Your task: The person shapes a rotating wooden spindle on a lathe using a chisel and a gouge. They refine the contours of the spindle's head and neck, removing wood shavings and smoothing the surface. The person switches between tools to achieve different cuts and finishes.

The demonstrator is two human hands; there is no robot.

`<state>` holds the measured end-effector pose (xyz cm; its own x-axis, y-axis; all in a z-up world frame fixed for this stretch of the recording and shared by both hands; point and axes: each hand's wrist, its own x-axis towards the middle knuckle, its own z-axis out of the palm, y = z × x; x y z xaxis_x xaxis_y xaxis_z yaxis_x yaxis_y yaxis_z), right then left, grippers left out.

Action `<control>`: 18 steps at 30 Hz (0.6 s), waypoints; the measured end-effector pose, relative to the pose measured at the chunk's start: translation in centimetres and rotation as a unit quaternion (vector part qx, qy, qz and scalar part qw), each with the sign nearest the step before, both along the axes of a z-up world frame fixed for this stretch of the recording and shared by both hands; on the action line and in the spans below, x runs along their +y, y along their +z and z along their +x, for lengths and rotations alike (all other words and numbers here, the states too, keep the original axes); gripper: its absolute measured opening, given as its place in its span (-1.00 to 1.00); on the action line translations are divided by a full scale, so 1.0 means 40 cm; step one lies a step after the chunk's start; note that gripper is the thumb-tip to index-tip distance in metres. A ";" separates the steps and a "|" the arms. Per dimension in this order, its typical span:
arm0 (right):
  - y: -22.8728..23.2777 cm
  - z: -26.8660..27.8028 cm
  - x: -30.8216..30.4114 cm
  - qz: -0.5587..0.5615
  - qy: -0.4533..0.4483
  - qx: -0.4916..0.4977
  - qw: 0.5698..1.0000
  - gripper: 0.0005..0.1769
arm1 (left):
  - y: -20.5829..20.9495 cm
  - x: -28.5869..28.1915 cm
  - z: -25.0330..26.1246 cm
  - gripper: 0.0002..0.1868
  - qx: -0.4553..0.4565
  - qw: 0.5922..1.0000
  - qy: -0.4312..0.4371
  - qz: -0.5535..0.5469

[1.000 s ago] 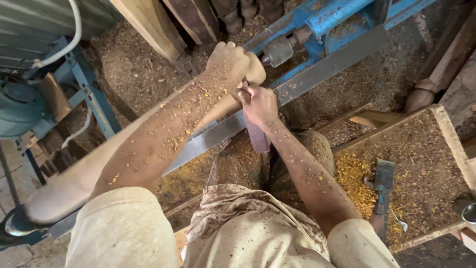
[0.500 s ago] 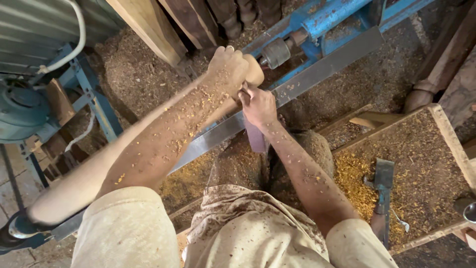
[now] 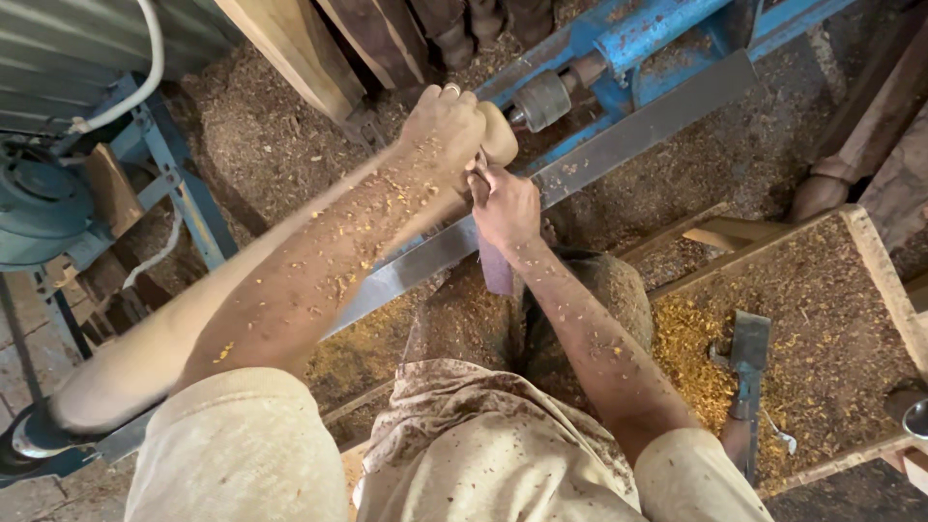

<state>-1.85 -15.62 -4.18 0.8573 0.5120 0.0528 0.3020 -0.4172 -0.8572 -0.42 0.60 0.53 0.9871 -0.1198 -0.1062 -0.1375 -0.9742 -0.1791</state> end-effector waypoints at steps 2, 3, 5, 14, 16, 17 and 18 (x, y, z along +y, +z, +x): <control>0.012 0.000 0.000 0.003 -0.001 0.013 1.000 -0.78 | -0.003 -0.002 -0.003 -0.93 -0.044 0.999 0.009 -0.012; 0.016 -0.002 0.001 0.004 -0.006 0.010 1.000 -0.78 | 0.006 0.005 -0.002 -0.85 -0.019 1.000 -0.008 -0.014; 0.019 -0.002 0.000 -0.013 -0.013 0.002 1.000 -0.79 | 0.027 0.023 -0.005 -0.67 0.031 0.999 -0.039 -0.020; 0.062 0.004 -0.008 -0.010 -0.029 -0.030 0.999 -0.77 | 0.064 0.025 -0.007 -0.91 -0.094 0.990 -0.101 -0.037; 0.078 0.021 -0.042 0.007 -0.007 -0.079 0.997 -0.76 | 0.101 0.044 0.007 -0.91 -0.122 0.980 -0.147 -0.048; 0.082 0.019 -0.055 -0.006 0.007 -0.095 0.995 -0.80 | 0.115 0.051 0.006 -0.90 -0.133 0.975 -0.167 -0.057; 0.085 0.015 -0.073 -0.019 0.019 -0.109 0.994 -0.83 | 0.122 0.046 0.005 -0.90 -0.109 0.977 -0.179 -0.033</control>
